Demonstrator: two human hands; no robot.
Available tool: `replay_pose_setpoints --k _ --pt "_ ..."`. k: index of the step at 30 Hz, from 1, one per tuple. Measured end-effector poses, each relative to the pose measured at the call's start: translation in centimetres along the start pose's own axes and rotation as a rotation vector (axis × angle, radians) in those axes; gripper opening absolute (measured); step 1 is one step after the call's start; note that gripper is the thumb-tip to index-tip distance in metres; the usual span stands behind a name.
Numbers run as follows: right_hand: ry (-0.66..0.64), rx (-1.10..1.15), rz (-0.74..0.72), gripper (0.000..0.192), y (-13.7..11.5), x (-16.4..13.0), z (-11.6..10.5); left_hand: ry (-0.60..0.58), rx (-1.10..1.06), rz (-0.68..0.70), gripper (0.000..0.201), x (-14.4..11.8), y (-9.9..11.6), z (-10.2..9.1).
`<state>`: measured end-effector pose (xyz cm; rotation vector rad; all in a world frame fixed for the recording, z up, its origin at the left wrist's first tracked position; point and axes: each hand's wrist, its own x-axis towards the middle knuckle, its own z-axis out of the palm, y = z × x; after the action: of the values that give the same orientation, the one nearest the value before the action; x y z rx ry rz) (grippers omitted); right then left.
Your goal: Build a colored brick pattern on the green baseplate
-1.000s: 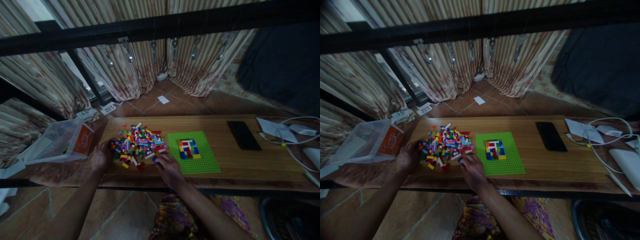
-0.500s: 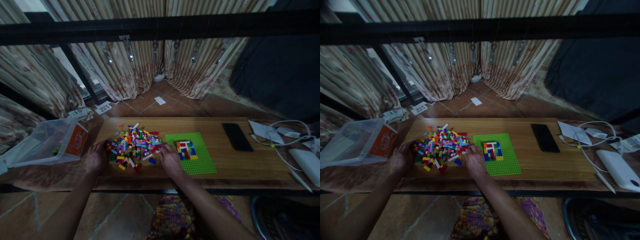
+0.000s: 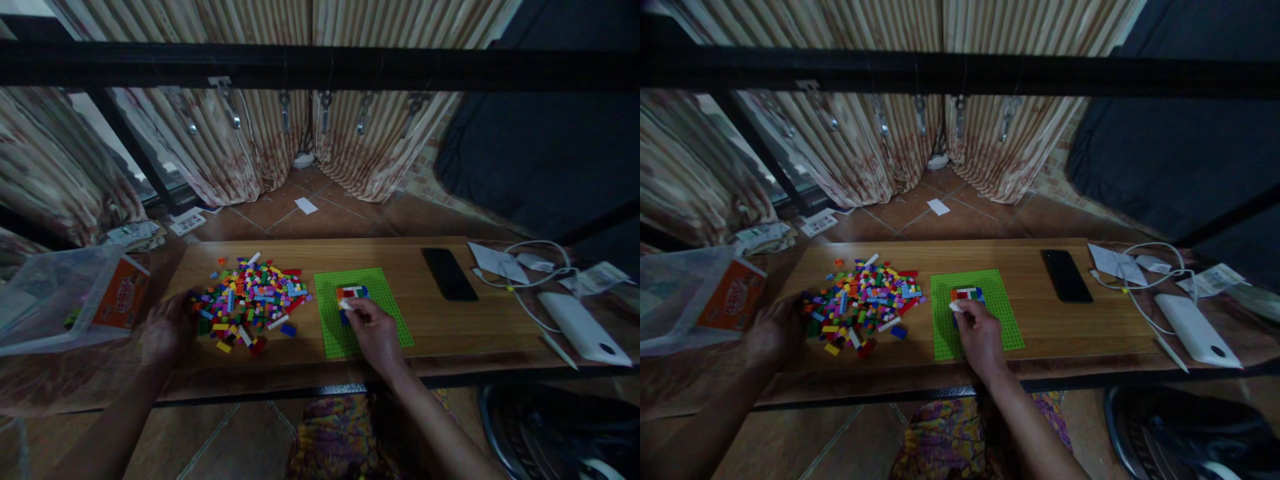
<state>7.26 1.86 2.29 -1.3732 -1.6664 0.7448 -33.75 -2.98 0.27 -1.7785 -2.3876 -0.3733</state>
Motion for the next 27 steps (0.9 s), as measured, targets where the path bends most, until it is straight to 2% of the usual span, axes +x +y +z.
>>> replay_pose_setpoints --k 2,6,14,23,27 --pt "0.123 -0.056 0.06 0.022 1.6 0.9 -1.7 0.003 0.018 -0.014 0.048 0.0 0.0 0.0" --pt "0.197 -0.228 0.084 0.029 3.9 2.6 -3.3 -0.001 0.047 -0.034 0.046 0.0 -0.2 0.3" --pt "0.146 -0.28 0.037 0.025 4.7 3.0 -2.1 0.003 0.037 -0.002 0.047 0.1 -0.3 0.5" --pt "0.07 -0.118 0.079 0.028 5.5 3.3 -2.8 0.012 0.032 -0.023 0.046 -0.1 0.0 0.1" --pt "0.13 0.0 0.158 0.034 6.0 3.8 -3.1 0.019 0.006 -0.022 0.045 0.0 0.0 0.2"
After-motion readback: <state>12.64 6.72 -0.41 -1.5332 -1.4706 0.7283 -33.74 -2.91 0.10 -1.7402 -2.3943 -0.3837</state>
